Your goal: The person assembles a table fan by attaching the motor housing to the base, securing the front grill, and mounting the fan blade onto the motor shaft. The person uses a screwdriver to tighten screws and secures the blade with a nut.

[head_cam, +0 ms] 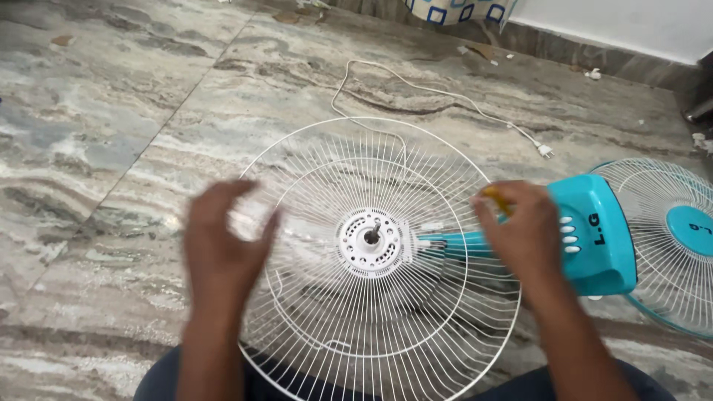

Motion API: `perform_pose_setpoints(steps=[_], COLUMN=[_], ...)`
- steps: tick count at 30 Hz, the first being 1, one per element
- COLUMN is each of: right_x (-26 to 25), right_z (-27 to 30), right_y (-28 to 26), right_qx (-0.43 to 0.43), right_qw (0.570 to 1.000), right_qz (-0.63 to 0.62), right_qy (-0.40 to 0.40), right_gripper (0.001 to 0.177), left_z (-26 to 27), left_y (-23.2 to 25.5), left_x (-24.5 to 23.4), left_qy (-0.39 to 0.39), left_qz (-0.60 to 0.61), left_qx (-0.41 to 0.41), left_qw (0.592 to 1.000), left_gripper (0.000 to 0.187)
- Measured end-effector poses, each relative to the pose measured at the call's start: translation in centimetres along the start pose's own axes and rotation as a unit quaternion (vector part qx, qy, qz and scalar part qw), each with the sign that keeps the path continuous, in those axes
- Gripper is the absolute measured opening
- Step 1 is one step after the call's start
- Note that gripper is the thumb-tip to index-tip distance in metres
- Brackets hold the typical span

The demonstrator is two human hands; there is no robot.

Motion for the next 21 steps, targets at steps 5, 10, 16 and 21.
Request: perform_pose_setpoints(steps=[5, 10, 16, 21], right_x=[-1.4, -0.8, -2.2, -2.4], right_z=[0.5, 1.0, 0.8, 0.5], right_y=[4.6, 5.0, 3.4, 2.9], right_qx=[0.283, 0.296, 0.277, 0.296], right_qw=[0.945, 0.932, 0.939, 0.929], right_qz=[-0.010, -0.105, -0.174, -0.203], right_qy=[-0.163, -0.182, -0.103, -0.095], right_gripper=[0.040, 0.022, 0.016, 0.018], left_z=[1.1, 2.0, 1.8, 1.6], left_y=[-6.3, -9.3, -7.4, -6.4], left_x=[-1.4, 0.6, -1.0, -1.8], left_qy=[-0.050, -0.125, -0.073, -0.053], left_qz=[0.111, 0.343, 0.350, 0.359], left_qx=[-0.244, -0.290, -0.292, -0.269], left_qw=[0.962, 0.884, 0.887, 0.892], left_gripper=[0.069, 0.052, 0.043, 0.046])
Point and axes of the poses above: each hand's wrist, its own z-axis away from the middle knuckle, its own x-axis out of the palm, y = z × x, the point moved 1 cm from there along -z, towards the middle knuckle, and after that the axes turned 1 degree about x, right-handed, at the moved point
